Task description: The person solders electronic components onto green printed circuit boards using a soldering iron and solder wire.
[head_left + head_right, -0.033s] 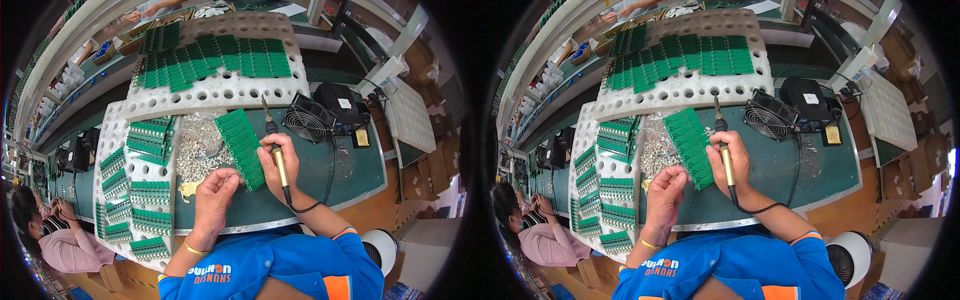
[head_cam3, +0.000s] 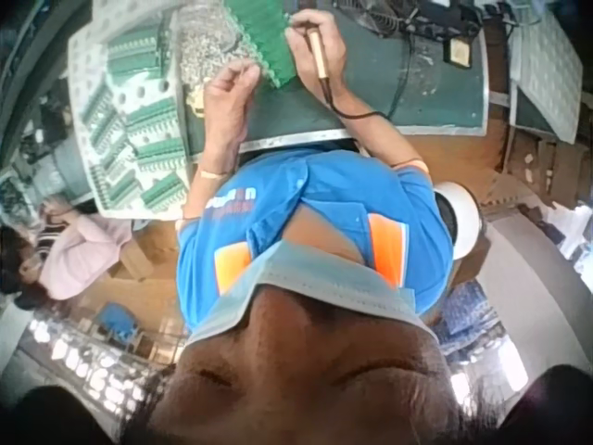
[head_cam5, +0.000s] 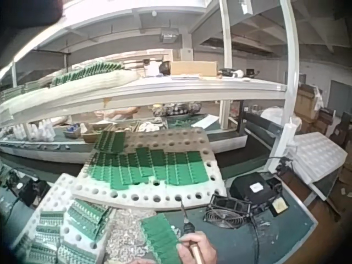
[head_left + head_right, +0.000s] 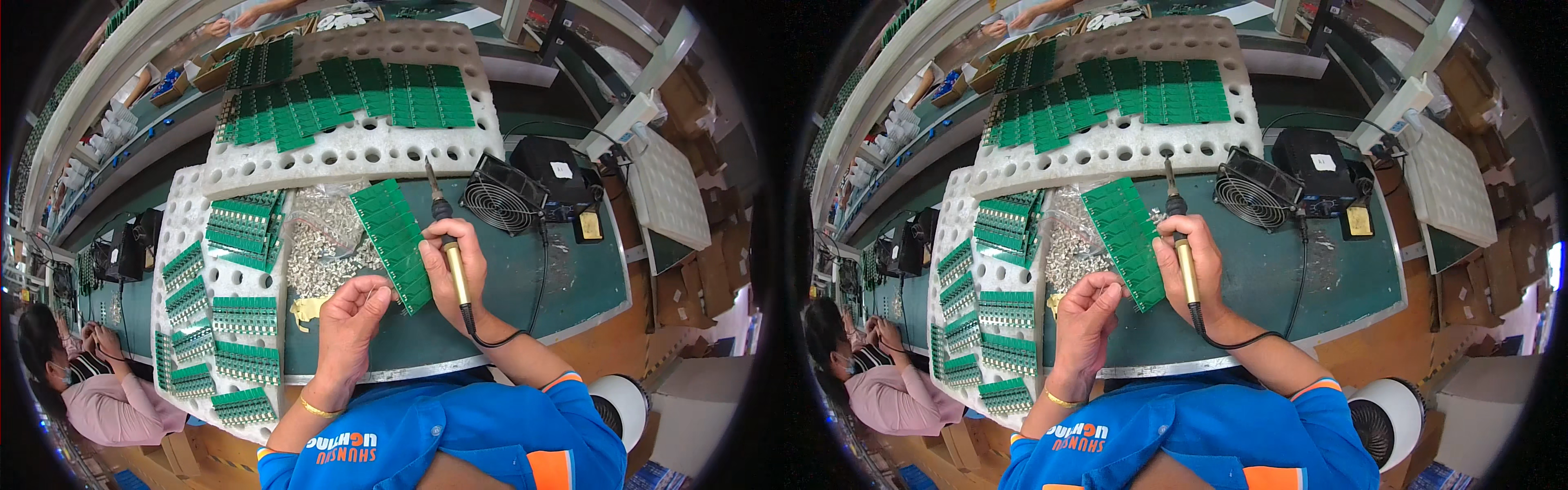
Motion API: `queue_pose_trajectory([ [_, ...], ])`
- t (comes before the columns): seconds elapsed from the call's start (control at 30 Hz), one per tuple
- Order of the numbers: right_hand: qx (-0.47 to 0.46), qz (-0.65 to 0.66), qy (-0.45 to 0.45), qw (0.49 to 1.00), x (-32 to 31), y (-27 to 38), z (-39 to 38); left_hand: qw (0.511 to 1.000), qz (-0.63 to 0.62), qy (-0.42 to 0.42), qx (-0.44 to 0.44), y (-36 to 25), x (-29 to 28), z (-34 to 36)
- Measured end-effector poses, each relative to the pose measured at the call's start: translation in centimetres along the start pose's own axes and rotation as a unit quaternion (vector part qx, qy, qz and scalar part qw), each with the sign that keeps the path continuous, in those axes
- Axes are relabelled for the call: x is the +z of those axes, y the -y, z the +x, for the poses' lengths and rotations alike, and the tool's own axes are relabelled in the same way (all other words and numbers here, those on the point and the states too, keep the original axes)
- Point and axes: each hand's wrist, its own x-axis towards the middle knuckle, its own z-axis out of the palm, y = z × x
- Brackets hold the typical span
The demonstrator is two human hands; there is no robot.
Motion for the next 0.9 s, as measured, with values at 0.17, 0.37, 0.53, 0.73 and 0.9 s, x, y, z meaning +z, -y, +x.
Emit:
queue_pose_trajectory([
  [0.17, 0.024, 0.035, 0.011, 0.999, 0.2, 0.4, -0.2, 0.999, 0.002, 0.028, 0.024, 0.0, 0.8, -0.1],
  [0.37, 0.051, 0.041, 0.013, 0.998, 0.3, 0.6, -0.2, 0.998, -0.017, 0.050, 0.015, 0.0, 1.0, -0.1],
  [0.53, 0.069, 0.048, 0.019, 0.996, 0.1, 0.7, -0.2, 0.998, -0.023, 0.056, 0.013, 0.0, 1.3, 0.0],
  [0.73, 0.088, 0.057, 0.026, 0.994, 0.1, 0.4, -0.4, 0.999, -0.020, 0.037, 0.026, 0.0, 2.3, 0.1],
  [0.9, 0.121, 0.089, 0.027, 0.988, 0.1, -0.1, -0.6, 0.999, -0.019, 0.038, 0.028, 0.1, 2.3, 0.2],
])
